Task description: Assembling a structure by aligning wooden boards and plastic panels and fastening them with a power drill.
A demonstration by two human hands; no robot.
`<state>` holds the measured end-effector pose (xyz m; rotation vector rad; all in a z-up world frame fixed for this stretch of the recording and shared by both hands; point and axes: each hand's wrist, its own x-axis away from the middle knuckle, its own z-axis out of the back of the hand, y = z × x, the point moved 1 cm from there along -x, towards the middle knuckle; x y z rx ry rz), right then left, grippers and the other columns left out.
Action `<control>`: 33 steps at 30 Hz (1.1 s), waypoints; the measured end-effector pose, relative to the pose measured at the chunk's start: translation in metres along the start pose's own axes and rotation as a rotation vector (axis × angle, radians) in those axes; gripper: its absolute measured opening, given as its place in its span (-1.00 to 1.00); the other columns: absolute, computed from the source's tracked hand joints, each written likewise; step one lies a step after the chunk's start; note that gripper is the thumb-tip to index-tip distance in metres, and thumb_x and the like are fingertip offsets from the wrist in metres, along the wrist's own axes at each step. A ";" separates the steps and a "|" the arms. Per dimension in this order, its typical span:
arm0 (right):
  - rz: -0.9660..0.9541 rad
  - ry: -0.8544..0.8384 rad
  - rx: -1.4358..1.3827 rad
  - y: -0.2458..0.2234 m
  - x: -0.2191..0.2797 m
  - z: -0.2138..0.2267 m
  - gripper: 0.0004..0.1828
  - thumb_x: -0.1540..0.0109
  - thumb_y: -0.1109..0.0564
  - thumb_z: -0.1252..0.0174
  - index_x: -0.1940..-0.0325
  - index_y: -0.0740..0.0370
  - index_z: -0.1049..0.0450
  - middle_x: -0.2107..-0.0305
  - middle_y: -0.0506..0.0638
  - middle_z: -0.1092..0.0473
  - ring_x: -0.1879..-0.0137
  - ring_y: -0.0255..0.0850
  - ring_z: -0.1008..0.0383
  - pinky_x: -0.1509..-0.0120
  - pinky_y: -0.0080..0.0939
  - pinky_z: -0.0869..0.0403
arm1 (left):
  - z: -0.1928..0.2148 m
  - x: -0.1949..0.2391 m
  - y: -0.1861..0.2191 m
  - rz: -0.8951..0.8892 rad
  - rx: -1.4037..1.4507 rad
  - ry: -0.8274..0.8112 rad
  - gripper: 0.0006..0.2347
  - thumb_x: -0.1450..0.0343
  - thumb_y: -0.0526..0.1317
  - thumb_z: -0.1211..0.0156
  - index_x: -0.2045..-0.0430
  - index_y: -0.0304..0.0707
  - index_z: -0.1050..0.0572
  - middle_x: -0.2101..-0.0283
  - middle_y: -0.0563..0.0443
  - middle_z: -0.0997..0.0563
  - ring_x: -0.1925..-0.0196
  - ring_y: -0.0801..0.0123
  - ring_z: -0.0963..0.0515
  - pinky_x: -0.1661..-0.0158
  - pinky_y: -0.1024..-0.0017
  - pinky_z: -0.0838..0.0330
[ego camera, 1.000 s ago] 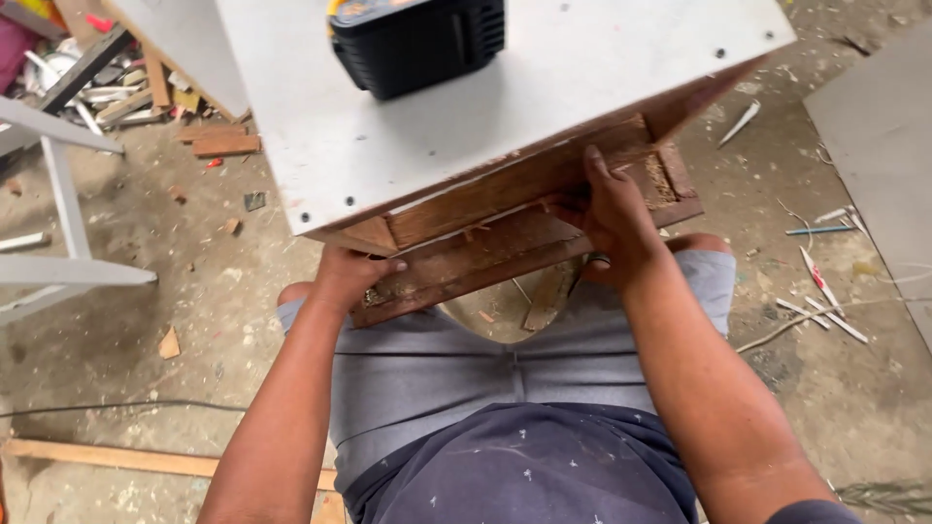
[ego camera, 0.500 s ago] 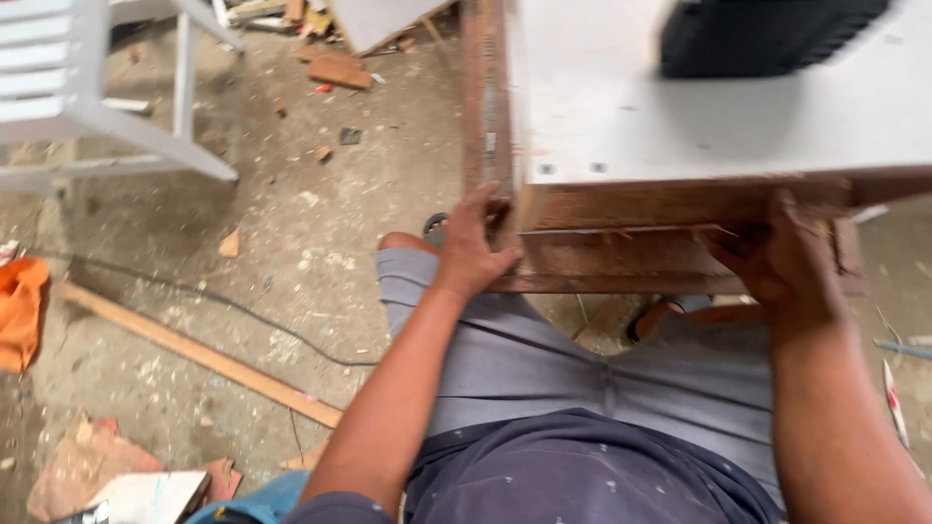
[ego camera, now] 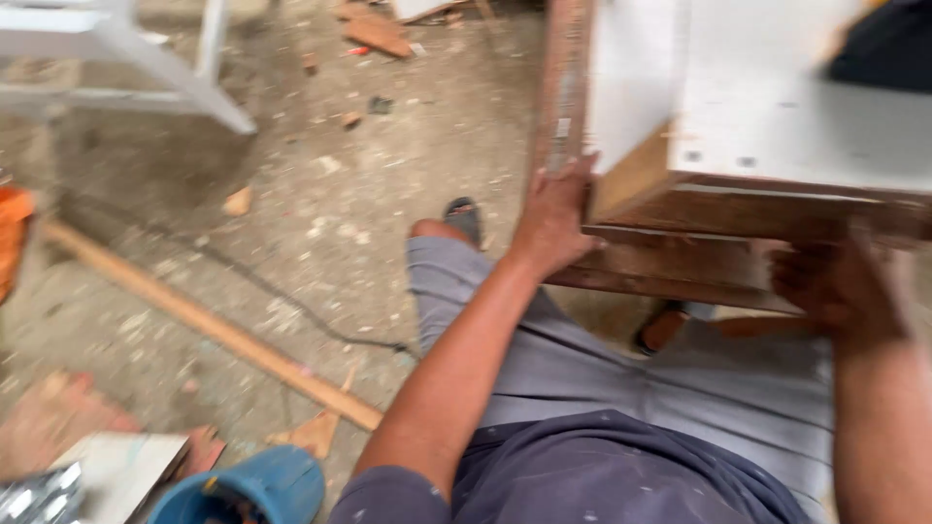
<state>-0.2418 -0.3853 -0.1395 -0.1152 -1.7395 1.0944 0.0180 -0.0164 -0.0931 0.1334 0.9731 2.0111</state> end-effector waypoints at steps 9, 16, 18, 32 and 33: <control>0.922 0.424 0.369 -0.024 0.108 -0.051 -0.67 -0.47 -0.01 -0.23 0.37 0.10 -0.54 0.71 -0.08 -0.24 0.51 -0.33 -0.25 0.38 -0.32 -0.24 | 0.006 -0.026 0.005 -0.041 0.105 0.117 -0.30 0.14 -0.15 -0.66 0.07 -0.29 -0.61 0.19 -0.20 -0.67 0.06 -0.19 -0.64 -0.07 0.06 -0.45; 1.107 0.221 0.116 -0.040 0.007 -0.004 -0.74 -0.33 0.19 -0.30 0.46 0.25 -0.53 0.73 -0.04 -0.17 0.52 -0.28 -0.14 0.37 -0.24 -0.27 | -0.036 0.008 -0.021 0.140 0.333 0.096 -0.69 -0.11 -0.37 -0.49 0.31 -0.45 -0.63 0.30 -0.26 -0.67 0.14 -0.08 -0.64 -0.05 0.04 -0.46; 1.099 0.160 0.058 -0.040 0.000 -0.001 -0.76 -0.29 0.25 -0.32 0.46 0.28 -0.49 0.72 0.02 -0.27 0.61 -0.21 -0.25 0.42 -0.16 -0.33 | -0.028 0.000 -0.014 0.129 0.325 0.133 -0.70 -0.09 -0.35 -0.58 0.39 -0.51 -0.65 0.36 -0.30 -0.67 0.19 -0.12 -0.67 0.13 0.09 -0.48; 1.522 0.875 1.508 0.013 -0.137 0.047 -0.74 -0.18 0.38 -0.18 0.04 0.36 -0.53 0.38 0.04 -0.39 0.18 0.00 -0.49 0.04 0.10 -0.39 | -0.072 0.035 -0.133 -0.609 -0.827 0.138 -0.83 -0.48 0.07 -0.21 0.43 0.19 -0.63 0.31 0.40 -0.68 0.22 0.53 -0.65 0.34 0.54 -0.46; 1.507 0.981 1.760 0.018 -0.152 0.059 -0.68 -0.17 0.39 -0.18 -0.02 0.36 -0.54 0.35 0.05 -0.39 0.14 0.03 -0.51 0.04 0.11 -0.39 | -0.076 0.039 -0.145 -0.637 -0.893 0.155 -0.82 -0.50 0.07 -0.17 0.43 0.19 -0.61 0.30 0.39 -0.67 0.17 0.55 -0.64 0.32 0.54 -0.46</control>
